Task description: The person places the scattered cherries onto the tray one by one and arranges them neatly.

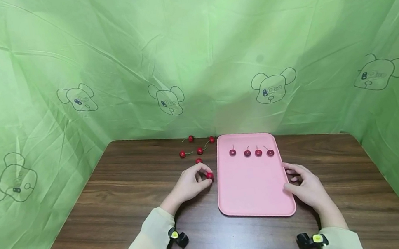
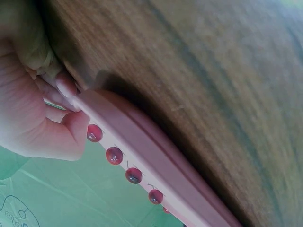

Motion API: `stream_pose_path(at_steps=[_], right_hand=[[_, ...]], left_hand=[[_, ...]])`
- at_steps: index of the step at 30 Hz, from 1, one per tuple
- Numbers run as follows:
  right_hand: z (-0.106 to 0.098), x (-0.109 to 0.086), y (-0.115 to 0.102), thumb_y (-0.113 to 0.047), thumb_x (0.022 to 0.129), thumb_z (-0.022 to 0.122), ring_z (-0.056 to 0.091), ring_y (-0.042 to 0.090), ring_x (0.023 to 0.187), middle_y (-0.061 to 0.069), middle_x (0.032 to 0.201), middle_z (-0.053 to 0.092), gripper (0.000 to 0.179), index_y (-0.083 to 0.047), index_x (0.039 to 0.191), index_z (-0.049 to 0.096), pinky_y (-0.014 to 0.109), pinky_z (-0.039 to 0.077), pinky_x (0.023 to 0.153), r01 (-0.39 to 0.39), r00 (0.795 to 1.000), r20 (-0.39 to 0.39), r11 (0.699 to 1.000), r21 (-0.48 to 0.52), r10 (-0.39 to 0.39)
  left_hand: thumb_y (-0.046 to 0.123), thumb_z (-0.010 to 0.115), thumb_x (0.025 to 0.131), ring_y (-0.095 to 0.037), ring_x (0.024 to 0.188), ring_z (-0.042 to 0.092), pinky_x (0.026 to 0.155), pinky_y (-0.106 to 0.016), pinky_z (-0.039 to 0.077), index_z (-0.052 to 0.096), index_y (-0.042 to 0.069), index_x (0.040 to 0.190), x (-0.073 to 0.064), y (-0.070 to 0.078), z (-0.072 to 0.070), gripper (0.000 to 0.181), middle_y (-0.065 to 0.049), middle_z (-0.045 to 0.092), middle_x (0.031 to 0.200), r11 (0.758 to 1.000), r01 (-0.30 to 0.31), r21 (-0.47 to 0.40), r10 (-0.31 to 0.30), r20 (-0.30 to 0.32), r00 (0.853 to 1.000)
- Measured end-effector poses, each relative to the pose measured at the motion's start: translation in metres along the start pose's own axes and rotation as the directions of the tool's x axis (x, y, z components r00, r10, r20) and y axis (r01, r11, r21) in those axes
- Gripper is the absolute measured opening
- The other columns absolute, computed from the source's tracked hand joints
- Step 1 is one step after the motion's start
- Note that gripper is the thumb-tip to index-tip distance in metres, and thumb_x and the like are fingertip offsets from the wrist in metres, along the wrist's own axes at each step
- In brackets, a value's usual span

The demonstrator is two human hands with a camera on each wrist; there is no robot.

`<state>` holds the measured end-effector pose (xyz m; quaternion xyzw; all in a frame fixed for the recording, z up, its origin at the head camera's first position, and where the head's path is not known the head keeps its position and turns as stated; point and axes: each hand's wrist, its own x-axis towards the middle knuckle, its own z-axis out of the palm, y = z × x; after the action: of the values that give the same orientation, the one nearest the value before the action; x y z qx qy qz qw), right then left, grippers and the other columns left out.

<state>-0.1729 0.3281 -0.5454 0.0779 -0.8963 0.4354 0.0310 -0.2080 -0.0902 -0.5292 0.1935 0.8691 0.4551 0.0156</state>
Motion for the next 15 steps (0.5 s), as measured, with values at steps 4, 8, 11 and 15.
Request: stream_pose_path(at_steps=[4, 8, 11, 15], right_hand=[[-0.001, 0.0, 0.001, -0.004, 0.09, 0.085, 0.061, 0.003, 0.101, 0.02, 0.134, 0.068, 0.067, -0.002, 0.153, 0.06, 0.012, 0.047, 0.084, 0.006, 1.0, -0.004, 1.0, -0.001, -0.006], [-0.002, 0.0, 0.002, -0.004, 0.09, 0.085, 0.061, 0.002, 0.101, 0.02, 0.134, 0.068, 0.067, -0.002, 0.152, 0.061, 0.012, 0.047, 0.083, 0.012, 1.0, -0.011, 1.0, 0.001, -0.012], [-0.002, -0.001, 0.002, -0.002, 0.09, 0.085, 0.062, 0.002, 0.101, 0.02, 0.134, 0.068, 0.067, -0.002, 0.152, 0.061, 0.012, 0.047, 0.084, 0.017, 1.0, -0.013, 1.0, 0.01, -0.017], [0.0, -0.001, 0.001, -0.001, 0.09, 0.084, 0.062, 0.003, 0.102, 0.02, 0.134, 0.068, 0.066, -0.002, 0.151, 0.061, 0.012, 0.048, 0.084, 0.017, 1.0, -0.009, 1.0, 0.025, -0.017]], left_hand=[[0.012, 0.083, 0.093, -0.007, 0.066, 0.056, 0.064, -0.024, 0.049, 0.074, 0.016, 0.112, 0.002, 0.003, 0.0, 0.021, 0.001, 0.072, 0.101, 1.0, 0.01, 0.002, -0.01, -0.024, 1.0], [0.01, 0.083, 0.092, -0.008, 0.066, 0.056, 0.064, -0.025, 0.049, 0.074, 0.014, 0.111, 0.004, 0.01, 0.0, 0.021, 0.0, 0.073, 0.101, 1.0, -0.001, -0.013, 0.0, -0.042, 0.999], [0.011, 0.082, 0.093, -0.009, 0.065, 0.057, 0.063, -0.025, 0.049, 0.074, 0.015, 0.111, 0.005, 0.014, 0.001, 0.02, 0.0, 0.073, 0.1, 1.0, -0.01, -0.022, 0.009, -0.041, 0.999], [0.014, 0.082, 0.094, -0.008, 0.063, 0.056, 0.062, -0.025, 0.049, 0.075, 0.017, 0.113, 0.007, 0.019, 0.003, 0.02, 0.003, 0.072, 0.101, 1.0, -0.005, -0.021, 0.004, -0.039, 0.999]])
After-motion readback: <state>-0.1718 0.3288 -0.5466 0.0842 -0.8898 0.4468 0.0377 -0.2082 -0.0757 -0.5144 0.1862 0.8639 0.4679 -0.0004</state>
